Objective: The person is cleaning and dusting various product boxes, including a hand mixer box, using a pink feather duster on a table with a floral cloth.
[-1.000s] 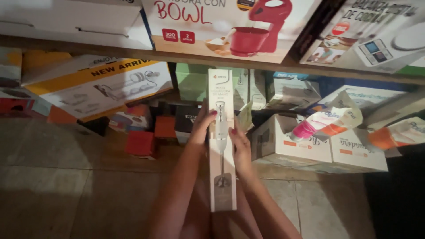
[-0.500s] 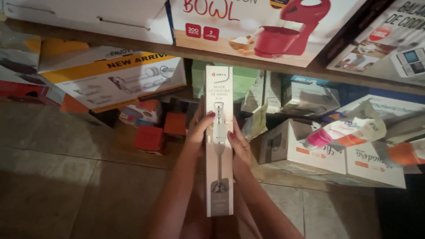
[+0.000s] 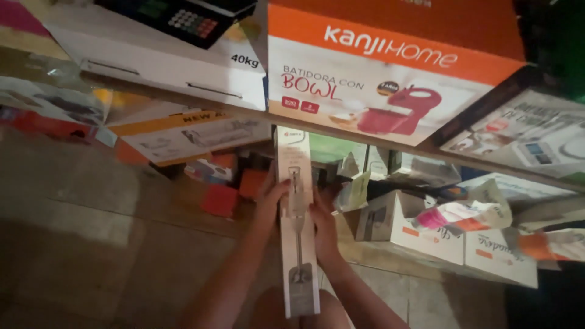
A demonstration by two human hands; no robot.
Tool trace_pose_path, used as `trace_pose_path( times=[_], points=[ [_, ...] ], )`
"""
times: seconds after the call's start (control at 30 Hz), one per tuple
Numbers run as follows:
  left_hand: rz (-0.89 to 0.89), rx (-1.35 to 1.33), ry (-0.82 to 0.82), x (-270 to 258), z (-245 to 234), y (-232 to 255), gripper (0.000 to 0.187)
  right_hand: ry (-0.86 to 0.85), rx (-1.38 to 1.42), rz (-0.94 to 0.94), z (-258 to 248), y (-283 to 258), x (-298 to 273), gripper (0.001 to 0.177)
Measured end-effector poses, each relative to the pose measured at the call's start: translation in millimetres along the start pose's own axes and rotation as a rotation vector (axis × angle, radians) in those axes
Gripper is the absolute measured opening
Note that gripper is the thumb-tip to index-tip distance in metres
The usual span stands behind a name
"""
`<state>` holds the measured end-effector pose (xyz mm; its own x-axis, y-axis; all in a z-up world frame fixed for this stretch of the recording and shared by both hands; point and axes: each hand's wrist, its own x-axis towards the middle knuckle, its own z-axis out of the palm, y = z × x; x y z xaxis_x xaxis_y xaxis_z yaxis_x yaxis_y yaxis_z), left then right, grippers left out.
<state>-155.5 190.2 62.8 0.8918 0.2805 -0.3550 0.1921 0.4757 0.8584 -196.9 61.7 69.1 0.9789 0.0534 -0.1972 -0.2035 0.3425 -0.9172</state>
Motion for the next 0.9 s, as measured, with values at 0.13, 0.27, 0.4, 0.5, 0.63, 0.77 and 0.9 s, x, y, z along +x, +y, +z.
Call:
trace_pose_path(
  times=[0.13,0.27,0.4,0.5,0.63,0.77,0.9],
  points=[
    [-0.043,0.003,0.056,-37.2,6.9,28.0,0.081,-0.009,-0.020,0.042,0.3,-11.7,-13.8,0.053],
    [-0.230,-0.019,0.167,-62.6,-4.7,43.1,0.055,-0.099,-0.399,0.077,11.1,-41.4,-32.9,0.047],
    [-0.112,-0.045,0.144,-73.3,-16.7,41.2,0.057,-0.023,-0.193,0.302,27.4,-64.7,-50.6,0.064],
    [0.001,-0.074,0.059,-77.8,-22.0,52.1,0.088,-0.136,-0.174,0.209,38.4,-85.0,-60.4,0.058],
    [0.106,-0.049,0.048,-119.2,2.9,129.8,0.076,-0.200,-0.222,0.163,60.9,-123.0,-69.9,0.058],
    [0.092,-0.102,0.174,-140.6,19.4,181.0,0.073,-0.231,-0.100,0.096,84.4,-151.1,-79.1,0.056],
    [0.029,-0.094,0.211,-182.9,58.0,261.9,0.076,-0.271,-0.036,0.012,107.0,-193.1,-90.3,0.054]
  ],
)
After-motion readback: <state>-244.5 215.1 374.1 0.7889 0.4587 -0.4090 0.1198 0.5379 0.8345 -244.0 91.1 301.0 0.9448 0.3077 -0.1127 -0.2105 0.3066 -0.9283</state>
